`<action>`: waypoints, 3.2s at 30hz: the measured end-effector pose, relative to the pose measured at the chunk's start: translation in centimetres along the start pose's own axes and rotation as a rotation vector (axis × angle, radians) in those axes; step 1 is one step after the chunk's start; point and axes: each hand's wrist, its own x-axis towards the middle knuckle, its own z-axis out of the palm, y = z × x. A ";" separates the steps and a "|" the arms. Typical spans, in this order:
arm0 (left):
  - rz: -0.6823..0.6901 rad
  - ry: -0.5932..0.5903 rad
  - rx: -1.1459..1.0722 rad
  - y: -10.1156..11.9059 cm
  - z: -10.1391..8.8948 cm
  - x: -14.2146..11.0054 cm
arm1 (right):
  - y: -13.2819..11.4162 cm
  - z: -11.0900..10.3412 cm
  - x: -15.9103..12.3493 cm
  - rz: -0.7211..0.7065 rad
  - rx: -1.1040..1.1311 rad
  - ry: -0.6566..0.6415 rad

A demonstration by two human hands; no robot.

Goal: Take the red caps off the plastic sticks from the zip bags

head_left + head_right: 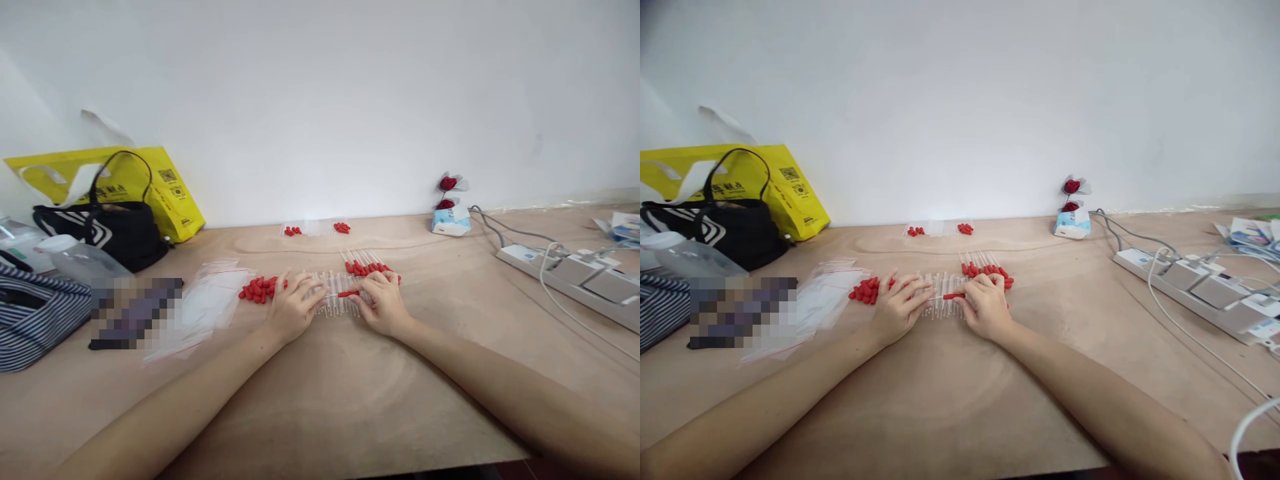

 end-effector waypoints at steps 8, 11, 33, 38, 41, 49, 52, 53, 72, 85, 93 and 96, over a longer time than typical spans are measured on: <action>0.037 0.014 -0.030 0.6 0.4 0.1 | -0.3 1.3 0.3 -0.152 -0.107 0.068; 0.046 0.029 -0.032 0.7 0.4 0.2 | -0.3 1.6 0.2 -0.179 -0.160 0.089; 0.109 -0.008 -0.053 0.8 -0.6 0.0 | 0.2 0.4 -0.3 -0.280 -0.063 -0.013; -0.059 -0.019 -0.018 -0.8 -1.1 -1.1 | 1.4 -0.9 -0.7 -0.163 -0.083 0.045; -0.227 -0.051 -0.050 -1.7 -1.5 -1.2 | 2.1 -1.5 -0.8 -0.074 -0.110 0.061; -0.715 -0.352 -0.403 -3.5 -2.1 2.3 | 4.2 -3.5 0.2 0.151 -0.172 -0.134; -0.818 -0.516 -0.449 -4.1 -1.6 3.6 | 5.8 -4.8 0.6 0.187 -0.145 -0.201; -0.839 -0.563 -0.446 -4.3 -1.4 4.0 | 6.3 -5.1 0.6 0.202 -0.144 -0.214; -0.770 -0.703 -0.296 -2.3 1.6 5.6 | 7.0 -5.1 0.5 0.196 -0.024 -0.353; -0.614 -0.387 -0.213 -2.1 -0.8 2.4 | 4.1 1.1 6.6 0.515 -0.454 -0.318; -0.402 -0.047 -0.213 -2.4 0.1 -0.6 | 4.1 2.8 6.7 0.486 -0.526 -0.252; -0.346 -0.058 -0.175 -2.3 0.1 -0.6 | 3.8 2.4 5.9 0.399 -0.478 -0.091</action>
